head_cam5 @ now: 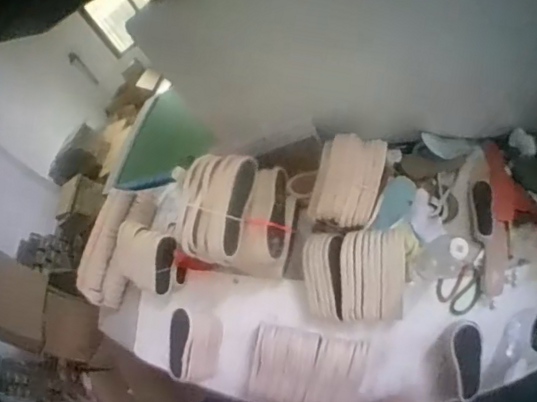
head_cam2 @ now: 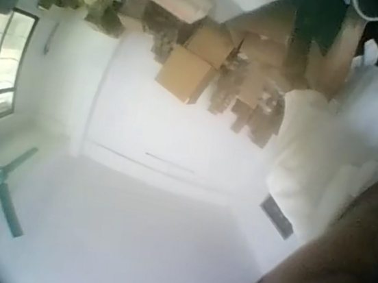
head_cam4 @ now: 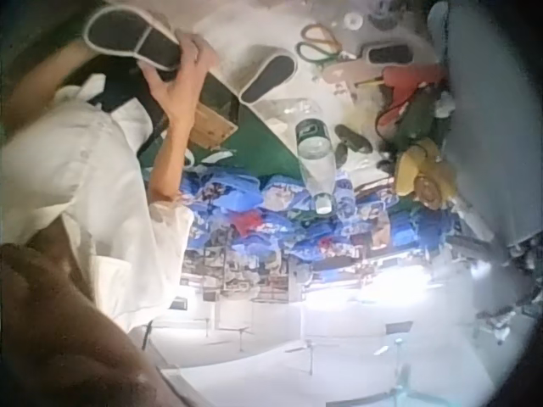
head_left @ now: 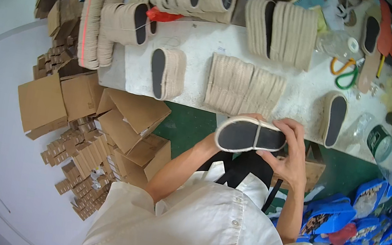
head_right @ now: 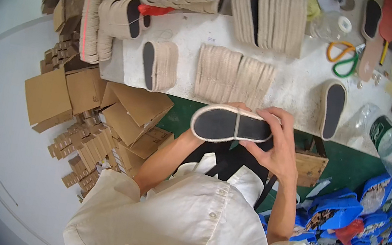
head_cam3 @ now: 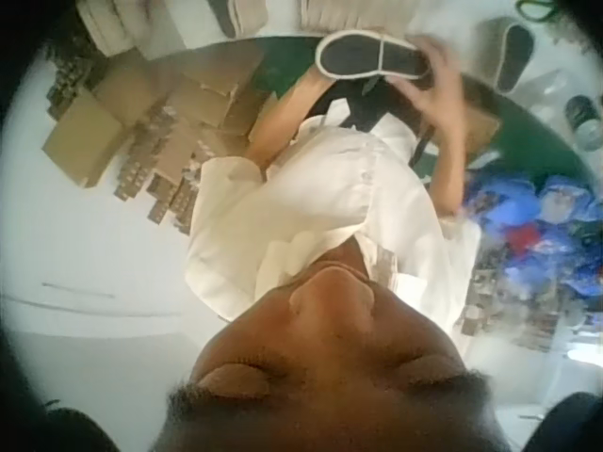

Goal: Organizing, stacking, and sorting shoe sole components on a production workbench.

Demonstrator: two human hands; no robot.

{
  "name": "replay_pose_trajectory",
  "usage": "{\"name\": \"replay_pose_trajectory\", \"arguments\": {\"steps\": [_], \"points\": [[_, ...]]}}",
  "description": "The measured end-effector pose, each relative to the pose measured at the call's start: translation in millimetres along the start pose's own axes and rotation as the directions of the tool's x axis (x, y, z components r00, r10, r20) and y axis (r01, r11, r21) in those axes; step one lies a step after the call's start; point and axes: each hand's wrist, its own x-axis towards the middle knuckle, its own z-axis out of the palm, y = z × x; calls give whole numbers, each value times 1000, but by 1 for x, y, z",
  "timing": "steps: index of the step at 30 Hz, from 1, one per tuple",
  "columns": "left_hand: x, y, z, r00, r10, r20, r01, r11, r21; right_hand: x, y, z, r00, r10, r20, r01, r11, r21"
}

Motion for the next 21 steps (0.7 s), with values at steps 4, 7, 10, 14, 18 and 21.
{"name": "replay_pose_trajectory", "arguments": {"steps": [4, 7, 10, 14, 18, 21], "points": [[-9, -10, -9, 993, 8, -115, -19, 995, -94, 4, -8, 8, 999, 47, 8, -47, 994, 100], [-4, -20, -20, 999, 25, -33, -30, 984, -174, 1, -7, 9, 999, 45, -27, -43, 997, 70], [-3, -35, -33, 1000, -2, -9, -3, 880, -475, -1, -10, 9, 997, 61, -49, -57, 996, 73], [-1, -35, -25, 996, 8, -84, -40, 919, -392, -5, -5, 9, 986, 86, -142, -74, 994, 85], [4, -14, -2, 969, 20, -246, -14, 1000, 27, -13, 3, 14, 949, 253, -190, -218, 957, 191], [13, -4, 22, 962, 169, -217, -151, 984, 96, -26, 33, 31, 872, 478, -105, -362, 774, 519]]}}
